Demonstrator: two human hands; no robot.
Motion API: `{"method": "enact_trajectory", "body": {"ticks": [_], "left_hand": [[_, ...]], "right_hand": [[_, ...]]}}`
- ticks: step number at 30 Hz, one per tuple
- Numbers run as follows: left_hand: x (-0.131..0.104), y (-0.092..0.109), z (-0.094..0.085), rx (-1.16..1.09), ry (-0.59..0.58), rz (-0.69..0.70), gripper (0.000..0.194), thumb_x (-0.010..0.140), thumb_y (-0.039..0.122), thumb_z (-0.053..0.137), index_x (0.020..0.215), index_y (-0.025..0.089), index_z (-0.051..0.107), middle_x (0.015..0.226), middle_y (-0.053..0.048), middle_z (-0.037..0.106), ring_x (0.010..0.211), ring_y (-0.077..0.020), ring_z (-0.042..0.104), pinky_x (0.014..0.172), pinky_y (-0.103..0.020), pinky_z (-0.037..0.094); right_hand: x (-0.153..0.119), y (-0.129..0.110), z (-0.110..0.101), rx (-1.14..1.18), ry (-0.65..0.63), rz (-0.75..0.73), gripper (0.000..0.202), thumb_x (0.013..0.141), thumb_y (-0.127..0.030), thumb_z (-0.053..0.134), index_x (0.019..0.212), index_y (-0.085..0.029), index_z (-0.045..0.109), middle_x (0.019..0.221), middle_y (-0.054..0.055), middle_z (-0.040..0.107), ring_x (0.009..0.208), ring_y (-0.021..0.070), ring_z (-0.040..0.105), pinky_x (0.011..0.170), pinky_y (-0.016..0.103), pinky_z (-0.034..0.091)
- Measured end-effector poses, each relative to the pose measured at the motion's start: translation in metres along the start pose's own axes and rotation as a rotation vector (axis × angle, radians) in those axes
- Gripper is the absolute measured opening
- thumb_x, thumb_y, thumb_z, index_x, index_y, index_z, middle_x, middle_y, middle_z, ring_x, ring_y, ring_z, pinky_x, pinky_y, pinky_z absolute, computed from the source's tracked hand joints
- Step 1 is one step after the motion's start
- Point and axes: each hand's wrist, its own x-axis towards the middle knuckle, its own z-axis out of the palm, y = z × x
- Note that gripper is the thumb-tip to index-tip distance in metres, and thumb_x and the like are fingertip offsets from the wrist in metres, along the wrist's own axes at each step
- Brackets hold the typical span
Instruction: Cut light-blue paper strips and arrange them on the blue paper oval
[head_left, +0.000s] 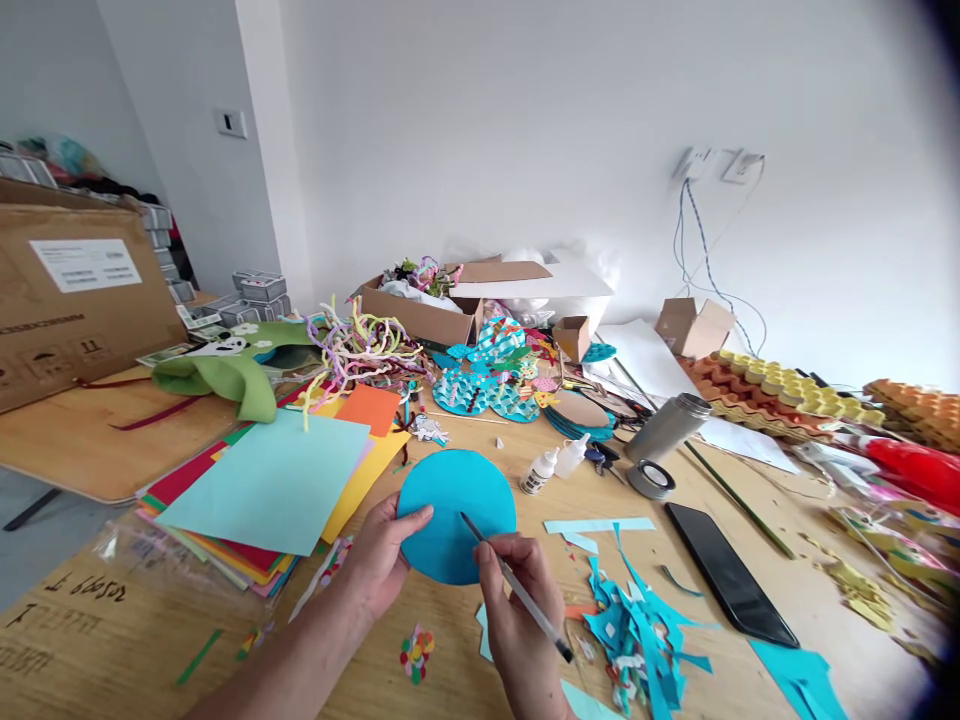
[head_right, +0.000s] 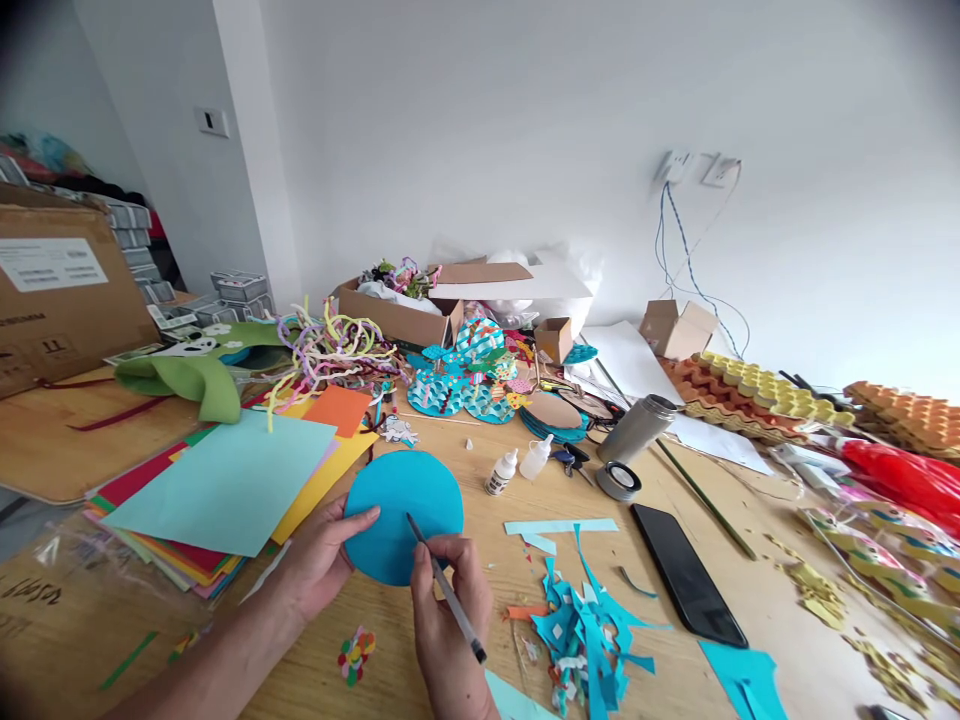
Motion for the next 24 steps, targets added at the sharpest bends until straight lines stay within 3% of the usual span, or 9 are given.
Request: {"method": "enact_trajectory", "body": {"ticks": [13, 24], "left_hand": [[0.0015, -0.0034, -0.0031, -0.007, 0.01, 0.006, 0.047, 0.063, 0.027, 0.081, 0.106, 0.011, 0.068, 0.096, -0.014, 0.074, 0.093, -0.0308, 0.068, 0.079, -0.04, 0.054], [0.0036, -0.0045, -0.0053, -0.001, 0.007, 0.005, 0.05, 0.063, 0.029, 0.082, 0.107, 0.012, 0.067, 0.098, -0.014, 0.074, 0.092, -0.0299, 0.068, 0.078, -0.038, 0.054]], "right_hand": [[-0.0014, 0.0062, 0.0012, 0.008, -0.015, 0.067, 0.016, 0.086, -0.034, 0.059, 0.078, -0.02, 0.056, 0.07, 0.002, 0.063, 0.064, 0.0161, 0.061, 0.059, 0.027, 0.049], [0.0002, 0.0073, 0.0016, -0.012, 0.004, 0.018, 0.016, 0.085, -0.032, 0.059, 0.075, -0.021, 0.057, 0.066, 0.001, 0.062, 0.061, 0.0148, 0.06, 0.056, 0.024, 0.048]]}}
